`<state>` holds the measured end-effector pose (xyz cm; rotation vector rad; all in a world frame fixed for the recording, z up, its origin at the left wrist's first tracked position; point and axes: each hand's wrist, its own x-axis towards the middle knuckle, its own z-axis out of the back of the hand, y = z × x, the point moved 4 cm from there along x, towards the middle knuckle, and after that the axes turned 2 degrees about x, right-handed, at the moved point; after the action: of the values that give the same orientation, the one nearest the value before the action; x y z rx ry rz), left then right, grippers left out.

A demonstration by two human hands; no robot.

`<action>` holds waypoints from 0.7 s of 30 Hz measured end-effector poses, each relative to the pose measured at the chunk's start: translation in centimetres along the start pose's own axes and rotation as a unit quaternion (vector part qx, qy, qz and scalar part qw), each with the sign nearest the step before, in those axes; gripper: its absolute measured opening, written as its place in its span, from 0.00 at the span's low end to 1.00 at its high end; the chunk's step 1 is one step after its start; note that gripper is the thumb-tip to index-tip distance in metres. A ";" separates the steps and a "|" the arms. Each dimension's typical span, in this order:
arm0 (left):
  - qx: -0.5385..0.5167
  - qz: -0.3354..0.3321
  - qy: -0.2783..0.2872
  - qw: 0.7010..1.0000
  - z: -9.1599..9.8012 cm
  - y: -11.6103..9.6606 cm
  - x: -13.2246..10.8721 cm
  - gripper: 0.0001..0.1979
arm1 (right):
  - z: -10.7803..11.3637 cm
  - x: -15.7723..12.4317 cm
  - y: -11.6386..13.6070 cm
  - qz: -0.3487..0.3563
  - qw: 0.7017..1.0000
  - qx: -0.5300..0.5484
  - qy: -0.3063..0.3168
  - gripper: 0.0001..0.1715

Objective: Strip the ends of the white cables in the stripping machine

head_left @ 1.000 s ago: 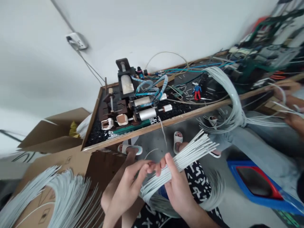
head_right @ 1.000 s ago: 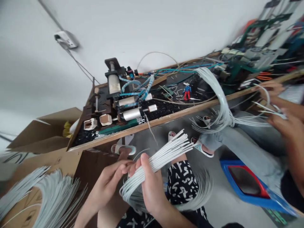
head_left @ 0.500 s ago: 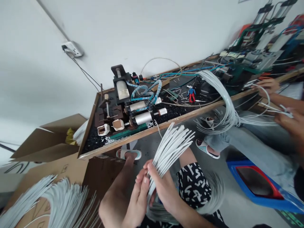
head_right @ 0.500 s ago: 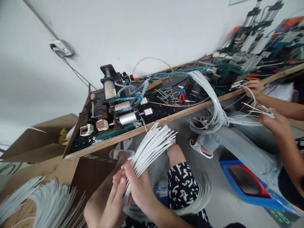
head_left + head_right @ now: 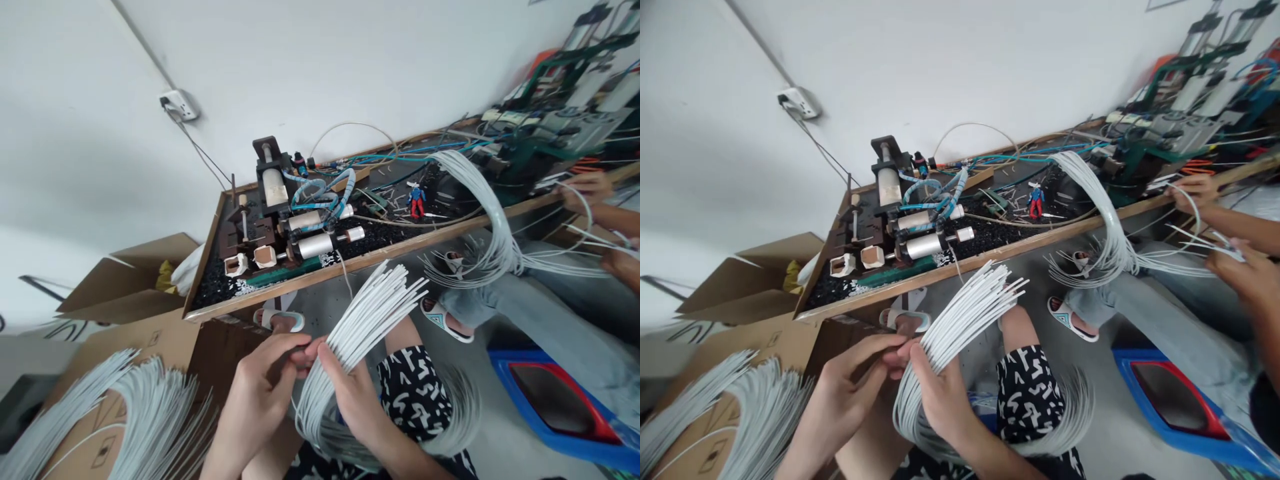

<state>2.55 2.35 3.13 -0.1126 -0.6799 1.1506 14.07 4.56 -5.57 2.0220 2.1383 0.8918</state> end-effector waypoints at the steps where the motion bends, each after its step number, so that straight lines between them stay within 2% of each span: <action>1: -0.023 0.001 0.013 1.000 -0.4 -0.6 0.2 0.15 | 0.2 0.0 0.0 0.002 1.000 0.001 -0.006 0.21; 4: -0.067 -0.007 -0.001 0.998 -0.7 -2.0 0.7 0.15 | 0.8 0.4 -0.1 0.008 1.000 0.000 -0.016 0.20; 7: -0.049 -0.028 -0.037 0.998 -0.2 -2.8 1.5 0.12 | 1.0 0.6 0.0 0.000 1.000 -0.011 -0.006 0.22; 9: -0.021 -0.033 -0.018 0.999 -0.5 -2.9 2.1 0.11 | 0.7 0.4 0.3 0.006 0.999 -0.048 -0.002 0.20; 12: -0.006 -0.035 0.054 0.998 -1.8 -2.7 2.7 0.11 | 0.4 0.1 0.8 0.049 0.993 -0.111 -0.011 0.15; 13: -0.005 -0.036 0.061 0.997 -2.1 -2.6 2.8 0.12 | 0.4 0.1 0.8 0.057 0.991 -0.120 -0.015 0.14; 15: -0.004 -0.034 0.042 0.999 -2.5 -2.5 2.9 0.17 | 0.5 0.1 0.5 0.054 0.991 -0.123 -0.023 0.16; 18: -0.009 -0.027 0.005 1.000 -2.5 -2.4 3.1 0.15 | 0.7 0.3 0.2 0.047 0.990 -0.124 -0.041 0.20; 21: -0.027 -0.044 0.041 0.998 -2.7 -2.6 3.4 0.13 | 0.9 0.5 0.4 0.053 0.989 -0.130 -0.049 0.20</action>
<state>6.91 4.85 3.52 -0.1730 -0.6367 1.0379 14.74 5.30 -5.94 2.0165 1.7744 1.0030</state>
